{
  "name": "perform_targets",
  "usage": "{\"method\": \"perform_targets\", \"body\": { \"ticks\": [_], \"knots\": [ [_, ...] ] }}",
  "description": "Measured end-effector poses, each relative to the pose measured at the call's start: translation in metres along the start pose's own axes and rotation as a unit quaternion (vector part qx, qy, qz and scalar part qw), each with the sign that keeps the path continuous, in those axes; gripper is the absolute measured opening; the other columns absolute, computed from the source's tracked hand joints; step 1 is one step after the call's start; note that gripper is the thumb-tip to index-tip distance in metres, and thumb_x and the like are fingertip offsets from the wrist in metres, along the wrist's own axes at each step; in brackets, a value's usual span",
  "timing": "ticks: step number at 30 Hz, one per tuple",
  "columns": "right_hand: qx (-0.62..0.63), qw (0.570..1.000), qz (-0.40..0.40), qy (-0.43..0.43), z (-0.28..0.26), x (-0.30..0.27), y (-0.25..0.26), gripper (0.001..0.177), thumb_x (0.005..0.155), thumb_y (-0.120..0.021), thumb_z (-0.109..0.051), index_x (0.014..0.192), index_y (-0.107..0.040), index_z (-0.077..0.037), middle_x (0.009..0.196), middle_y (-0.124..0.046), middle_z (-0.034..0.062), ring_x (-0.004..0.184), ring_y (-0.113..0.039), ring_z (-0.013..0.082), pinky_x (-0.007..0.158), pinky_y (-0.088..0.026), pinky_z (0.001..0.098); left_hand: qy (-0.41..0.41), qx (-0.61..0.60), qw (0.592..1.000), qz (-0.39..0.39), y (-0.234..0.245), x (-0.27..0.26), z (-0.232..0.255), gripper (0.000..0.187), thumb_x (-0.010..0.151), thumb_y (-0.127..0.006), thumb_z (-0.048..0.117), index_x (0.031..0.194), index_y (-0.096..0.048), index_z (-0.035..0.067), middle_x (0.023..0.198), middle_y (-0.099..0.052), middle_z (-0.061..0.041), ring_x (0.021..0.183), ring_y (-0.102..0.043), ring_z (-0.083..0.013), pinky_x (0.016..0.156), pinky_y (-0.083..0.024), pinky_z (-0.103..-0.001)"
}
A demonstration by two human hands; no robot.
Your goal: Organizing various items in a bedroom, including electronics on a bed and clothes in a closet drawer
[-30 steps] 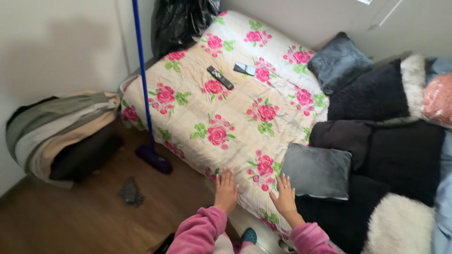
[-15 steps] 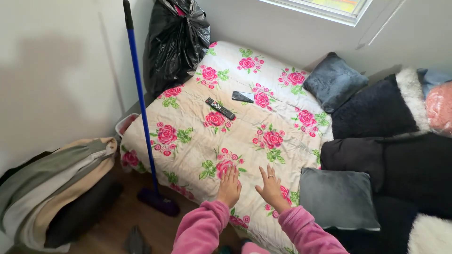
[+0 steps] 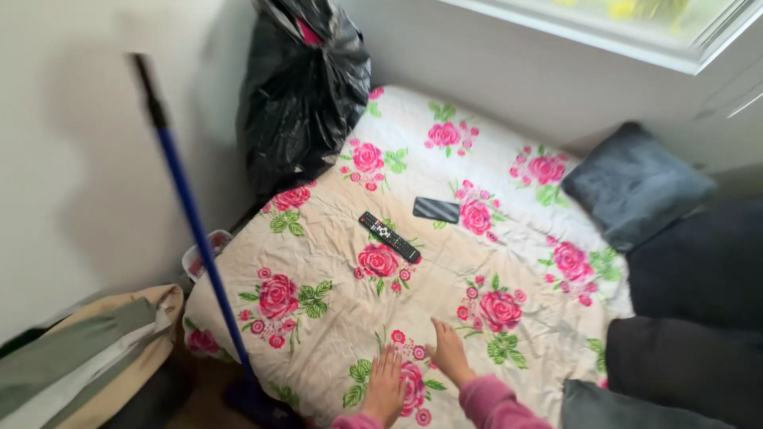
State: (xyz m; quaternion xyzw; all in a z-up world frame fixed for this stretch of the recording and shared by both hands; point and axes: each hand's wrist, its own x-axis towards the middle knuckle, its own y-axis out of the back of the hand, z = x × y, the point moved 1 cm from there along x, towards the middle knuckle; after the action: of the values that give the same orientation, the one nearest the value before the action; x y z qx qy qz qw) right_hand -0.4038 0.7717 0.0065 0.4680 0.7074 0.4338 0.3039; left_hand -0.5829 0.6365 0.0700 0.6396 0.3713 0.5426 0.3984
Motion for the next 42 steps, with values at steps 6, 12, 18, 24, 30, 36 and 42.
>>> {"method": "perform_targets", "body": {
  "ticks": [6, 12, 18, 24, 30, 36, 42],
  "knots": [
    [0.015, 0.998, -0.041, -0.043, 0.003, 0.126, -0.026, 0.074, 0.081, -0.079, -0.020, 0.145, -0.046, -0.004, 0.128, -0.060, 0.0172, 0.115, -0.059, 0.0352, 0.100, -0.050, 0.0471, 0.101, -0.301, 0.832, -0.456, -0.029, 0.077, -0.066, 0.059, 0.110, -0.026, 0.028, 0.164, -0.011, 0.010, 0.172, -0.006, -0.015, 0.159, -0.003, -0.0265, 0.129, -0.004, -0.042],
    [-0.049, 0.998, -0.032, -0.005, 0.039, 0.209, -0.087, 0.077, 0.082, -0.081, -0.025, 0.146, -0.047, 0.001, 0.131, -0.059, 0.0210, 0.113, -0.058, 0.0374, 0.096, -0.052, 0.0464, 0.193, -0.266, 0.812, -0.483, -0.111, 0.014, -0.113, 0.060, 0.110, -0.026, 0.035, 0.164, -0.014, 0.012, 0.172, -0.004, -0.013, 0.159, -0.002, -0.0267, 0.128, -0.005, -0.041],
    [-0.075, 0.997, 0.021, -0.004, 0.056, 0.268, -0.115, 0.081, 0.079, -0.083, -0.029, 0.144, -0.047, 0.003, 0.138, -0.054, 0.0212, 0.110, -0.057, 0.0397, 0.089, -0.052, 0.0515, 0.147, -0.114, 0.789, -0.585, -0.146, -0.078, -0.159, 0.066, 0.106, -0.035, 0.043, 0.164, -0.013, 0.021, 0.173, 0.000, -0.011, 0.159, 0.002, -0.0288, 0.127, -0.002, -0.053],
    [-0.135, 0.989, -0.057, -0.031, 0.066, 0.286, -0.132, 0.071, 0.087, -0.081, -0.033, 0.139, -0.050, 0.004, 0.118, -0.060, 0.0183, 0.105, -0.056, 0.0316, 0.081, -0.056, 0.0428, 0.176, 0.073, 0.739, -0.646, -0.170, -0.186, -0.200, 0.080, 0.101, -0.035, 0.065, 0.164, 0.009, 0.041, 0.173, 0.005, -0.023, 0.157, -0.015, -0.0344, 0.121, -0.026, -0.051],
    [0.131, 0.935, -0.218, -0.248, 0.020, 0.234, -0.061, 0.039, 0.068, -0.089, -0.024, 0.099, -0.074, -0.006, 0.095, -0.075, 0.0091, 0.082, -0.071, 0.0185, 0.064, -0.058, 0.0298, 0.361, -0.036, 0.552, -0.751, -0.201, -0.142, -0.181, 0.093, 0.101, -0.044, 0.061, 0.163, 0.021, 0.038, 0.166, -0.003, -0.040, 0.153, -0.028, -0.0408, 0.114, -0.038, -0.057],
    [0.367, 0.773, -0.366, -0.365, -0.011, 0.075, 0.019, 0.037, 0.087, -0.077, -0.019, 0.122, -0.075, -0.006, 0.100, -0.081, 0.0096, 0.089, -0.077, 0.0181, 0.085, -0.064, 0.0274, 0.516, -0.479, 0.487, -0.517, -0.148, 0.006, -0.125, 0.067, 0.101, -0.039, 0.057, 0.142, -0.057, 0.007, 0.140, -0.068, -0.013, 0.124, -0.068, -0.0255, 0.102, -0.055, -0.041],
    [0.379, 0.812, -0.193, -0.400, -0.033, -0.098, 0.071, 0.045, 0.057, -0.097, -0.021, 0.101, -0.088, -0.014, 0.074, -0.073, -0.0108, 0.071, -0.058, -0.0025, 0.060, -0.045, 0.0174, 0.496, -0.688, 0.323, -0.420, -0.040, 0.126, -0.031, 0.086, 0.090, -0.030, 0.068, 0.164, -0.027, 0.026, 0.158, -0.051, -0.013, 0.137, -0.058, -0.0324, 0.113, -0.045, -0.051]
  ]
}}
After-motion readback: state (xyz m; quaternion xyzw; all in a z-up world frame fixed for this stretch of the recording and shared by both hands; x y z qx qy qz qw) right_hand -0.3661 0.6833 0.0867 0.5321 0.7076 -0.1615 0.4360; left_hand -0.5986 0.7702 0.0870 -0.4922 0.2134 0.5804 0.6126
